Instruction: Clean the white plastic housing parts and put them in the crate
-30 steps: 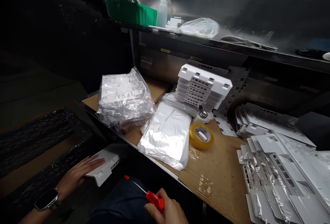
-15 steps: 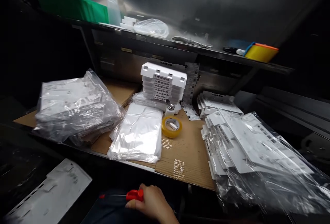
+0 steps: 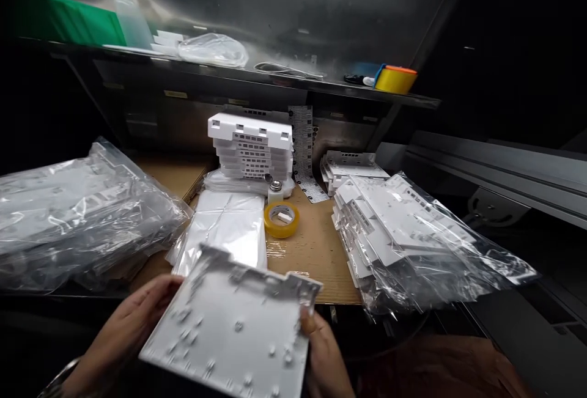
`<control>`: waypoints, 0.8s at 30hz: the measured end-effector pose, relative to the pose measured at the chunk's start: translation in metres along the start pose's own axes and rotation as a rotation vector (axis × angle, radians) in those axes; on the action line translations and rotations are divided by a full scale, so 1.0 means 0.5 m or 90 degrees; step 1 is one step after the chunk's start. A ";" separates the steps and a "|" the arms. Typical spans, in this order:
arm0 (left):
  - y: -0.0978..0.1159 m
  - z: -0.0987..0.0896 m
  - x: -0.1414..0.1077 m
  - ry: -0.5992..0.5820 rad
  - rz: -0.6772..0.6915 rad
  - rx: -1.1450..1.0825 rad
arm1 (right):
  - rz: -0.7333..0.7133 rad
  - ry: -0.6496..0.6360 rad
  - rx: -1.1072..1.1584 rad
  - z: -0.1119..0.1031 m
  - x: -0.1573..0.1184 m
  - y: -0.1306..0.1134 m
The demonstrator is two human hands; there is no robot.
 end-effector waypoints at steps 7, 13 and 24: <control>0.098 0.091 0.105 -0.084 0.176 0.247 | -0.132 0.237 0.176 -0.159 -0.042 -0.120; 0.097 0.079 0.160 -0.117 0.128 0.247 | -0.157 0.274 0.202 -0.182 -0.059 -0.131; 0.072 0.059 0.279 -0.330 -0.094 -0.077 | -0.122 0.230 0.149 -0.172 -0.016 -0.093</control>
Point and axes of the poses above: each hand's wrist, its own x-axis towards the middle knuckle, its own z-axis out of the palm, y = z × x, the point moved 9 cm from there along x, towards the middle knuckle, and after that the axes turned 5 degrees about -z, right-handed, at the moved point
